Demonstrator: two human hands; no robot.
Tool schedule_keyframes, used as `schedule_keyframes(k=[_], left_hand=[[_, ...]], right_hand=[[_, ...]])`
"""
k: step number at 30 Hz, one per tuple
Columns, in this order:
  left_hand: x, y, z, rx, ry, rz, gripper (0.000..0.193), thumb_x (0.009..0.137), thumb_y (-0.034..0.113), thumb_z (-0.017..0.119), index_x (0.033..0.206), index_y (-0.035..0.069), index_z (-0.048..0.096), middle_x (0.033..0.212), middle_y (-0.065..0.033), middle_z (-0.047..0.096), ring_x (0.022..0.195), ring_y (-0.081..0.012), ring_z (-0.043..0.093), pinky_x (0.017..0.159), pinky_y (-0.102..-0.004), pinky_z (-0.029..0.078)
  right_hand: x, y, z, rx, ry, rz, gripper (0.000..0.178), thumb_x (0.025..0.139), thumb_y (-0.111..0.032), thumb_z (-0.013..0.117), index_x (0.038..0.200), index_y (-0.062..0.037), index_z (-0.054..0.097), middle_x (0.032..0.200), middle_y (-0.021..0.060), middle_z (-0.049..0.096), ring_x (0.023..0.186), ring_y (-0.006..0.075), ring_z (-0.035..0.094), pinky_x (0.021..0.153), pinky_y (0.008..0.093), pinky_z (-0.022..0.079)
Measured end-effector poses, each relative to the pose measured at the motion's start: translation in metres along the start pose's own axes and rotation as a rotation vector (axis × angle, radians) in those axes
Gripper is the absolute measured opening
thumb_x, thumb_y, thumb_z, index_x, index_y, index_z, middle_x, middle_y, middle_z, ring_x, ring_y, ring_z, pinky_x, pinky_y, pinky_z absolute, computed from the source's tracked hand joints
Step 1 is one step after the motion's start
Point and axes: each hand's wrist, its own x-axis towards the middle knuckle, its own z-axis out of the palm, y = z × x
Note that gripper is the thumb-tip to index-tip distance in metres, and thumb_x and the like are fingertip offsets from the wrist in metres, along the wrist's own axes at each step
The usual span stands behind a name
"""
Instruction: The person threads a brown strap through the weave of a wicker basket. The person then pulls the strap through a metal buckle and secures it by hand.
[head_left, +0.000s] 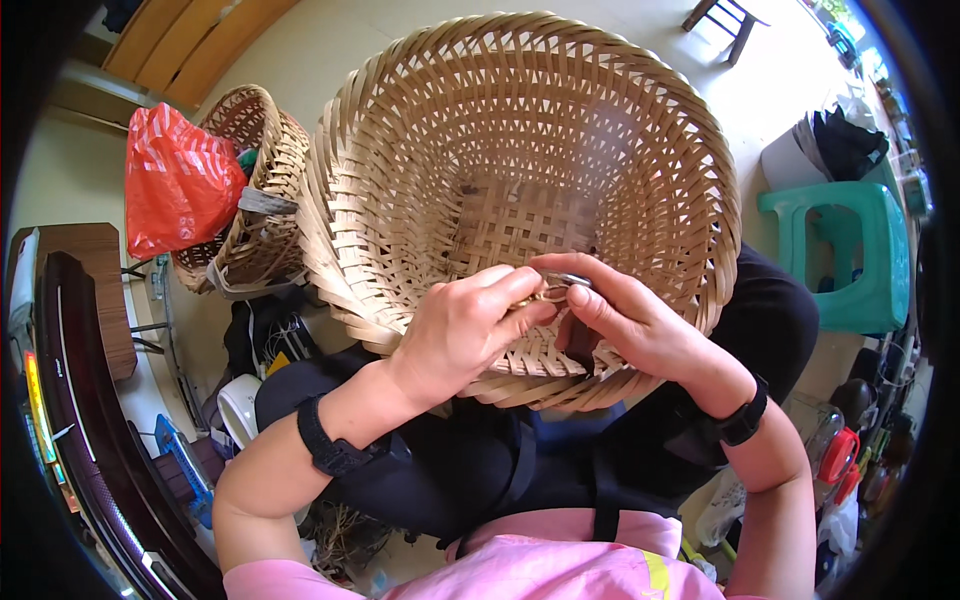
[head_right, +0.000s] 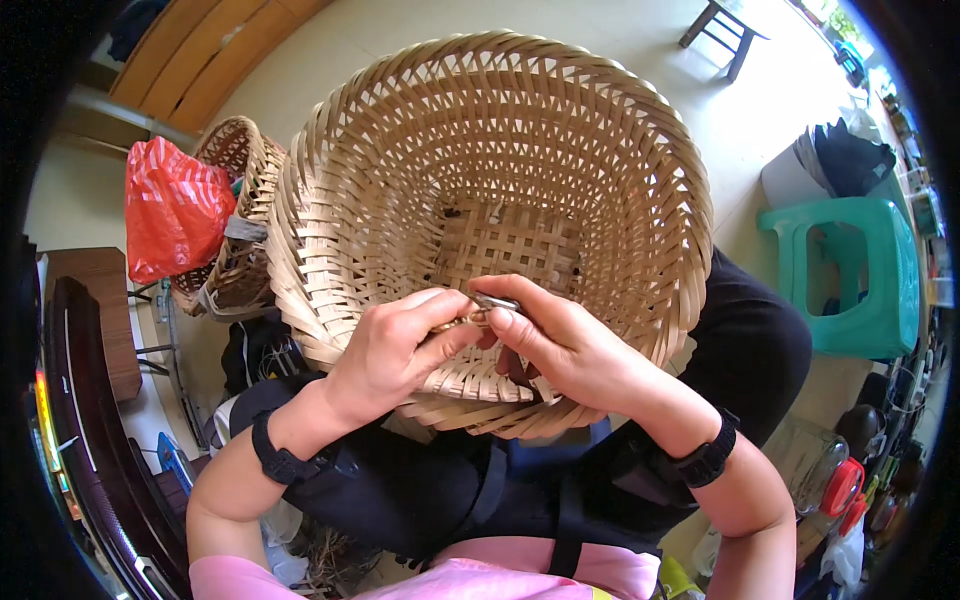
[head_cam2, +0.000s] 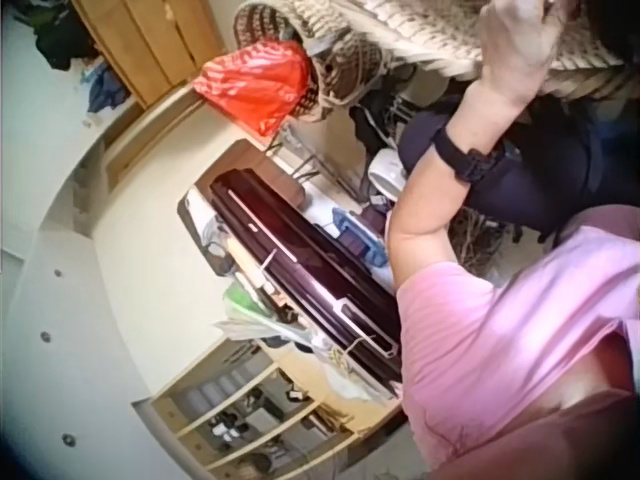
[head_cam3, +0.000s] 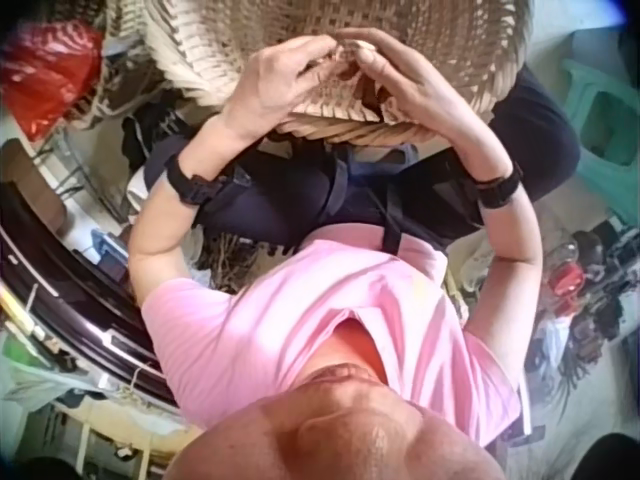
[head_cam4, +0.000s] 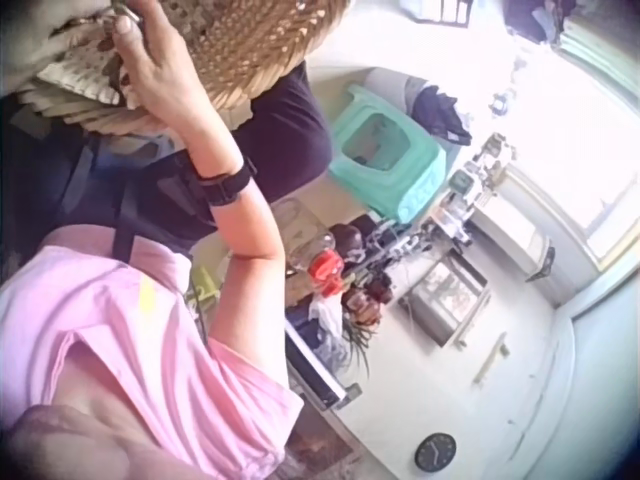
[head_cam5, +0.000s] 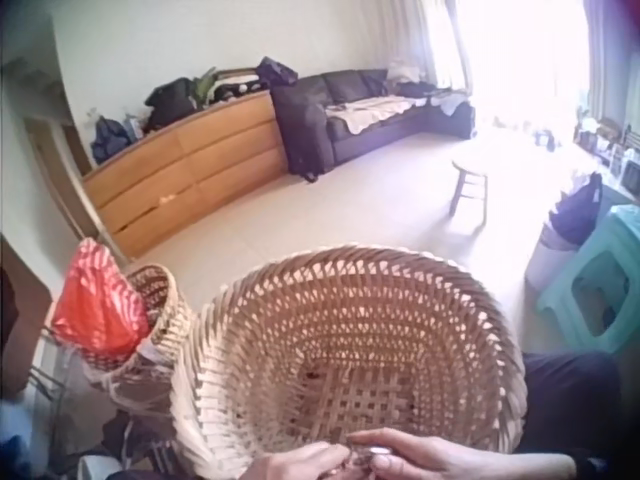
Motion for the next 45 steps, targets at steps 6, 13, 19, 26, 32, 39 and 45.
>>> schedule_keyframes(k=[6, 13, 19, 26, 32, 39, 45], left_hand=[[0.001, -0.005, 0.004, 0.146, 0.133, 0.128, 0.018, 0.093, 0.022, 0.067, 0.102, 0.006, 0.064, 0.089, -0.0098, 0.064, 0.077, -0.0322, 0.066, 0.065, -0.0418, 0.053], [0.002, -0.002, -0.003, 0.142, 0.075, 0.144, 0.018, 0.091, 0.022, 0.068, 0.096, 0.006, 0.063, 0.084, -0.0087, 0.063, 0.076, -0.0284, 0.065, 0.064, -0.0392, 0.053], [0.001, 0.002, -0.008, 0.256, 0.073, 0.204, 0.014, 0.089, 0.02, 0.068, 0.091, 0.007, 0.063, 0.08, -0.0067, 0.061, 0.073, -0.0244, 0.064, 0.059, -0.0371, 0.052], [0.003, -0.001, -0.008, 0.258, 0.052, 0.225, 0.017, 0.086, 0.017, 0.072, 0.083, 0.004, 0.062, 0.073, -0.0097, 0.058, 0.065, -0.0291, 0.059, 0.054, -0.04, 0.047], [0.003, -0.002, -0.011, 0.29, 0.055, 0.189, 0.018, 0.085, 0.019, 0.074, 0.083, 0.005, 0.063, 0.072, -0.0089, 0.058, 0.065, -0.0286, 0.06, 0.055, -0.0394, 0.047], [0.004, -0.006, -0.016, 0.385, 0.066, 0.227, 0.022, 0.082, 0.025, 0.077, 0.088, 0.007, 0.065, 0.074, -0.0057, 0.059, 0.068, -0.0265, 0.061, 0.056, -0.0386, 0.048], [0.008, -0.014, -0.017, 0.432, 0.017, 0.319, 0.043, 0.081, 0.044, 0.073, 0.108, 0.011, 0.068, 0.077, -0.0007, 0.058, 0.072, -0.017, 0.062, 0.057, -0.0319, 0.052]], right_hand=[[0.001, 0.002, -0.002, 0.148, -0.046, 0.018, 0.051, 0.11, -0.034, 0.041, 0.149, -0.0004, 0.041, 0.099, 0.0036, 0.065, 0.088, 0.0079, 0.062, 0.078, 0.0244, 0.05], [0.0, -0.005, -0.005, 0.153, -0.082, 0.057, 0.054, 0.11, -0.036, 0.041, 0.149, 0.001, 0.041, 0.102, 0.0046, 0.066, 0.092, 0.0084, 0.062, 0.08, 0.024, 0.05], [0.001, -0.002, -0.004, 0.121, -0.103, 0.017, 0.055, 0.108, -0.034, 0.049, 0.149, 0.0009, 0.042, 0.105, 0.0059, 0.066, 0.09, 0.0097, 0.063, 0.083, 0.027, 0.052], [-0.002, -0.002, -0.004, -0.054, -0.067, -0.015, 0.052, 0.107, -0.034, 0.05, 0.145, 0.0025, 0.049, 0.098, 0.0048, 0.068, 0.087, 0.0084, 0.064, 0.08, 0.0264, 0.052], [0.001, -0.001, 0.0, -0.404, 0.061, -0.311, 0.046, 0.103, -0.025, 0.056, 0.14, 0.0013, 0.054, 0.099, 0.0114, 0.068, 0.083, 0.0181, 0.066, 0.077, 0.0324, 0.053], [-0.015, -0.008, 0.001, -0.701, 0.125, -0.176, 0.043, 0.094, -0.015, 0.062, 0.135, -0.0007, 0.059, 0.089, 0.0167, 0.059, 0.08, 0.0365, 0.063, 0.074, 0.0422, 0.051], [-0.022, -0.009, -0.011, -0.705, 0.155, -0.204, 0.042, 0.093, -0.026, 0.068, 0.13, -0.0057, 0.062, 0.098, 0.0173, 0.066, 0.089, 0.0381, 0.067, 0.076, 0.0434, 0.054]])
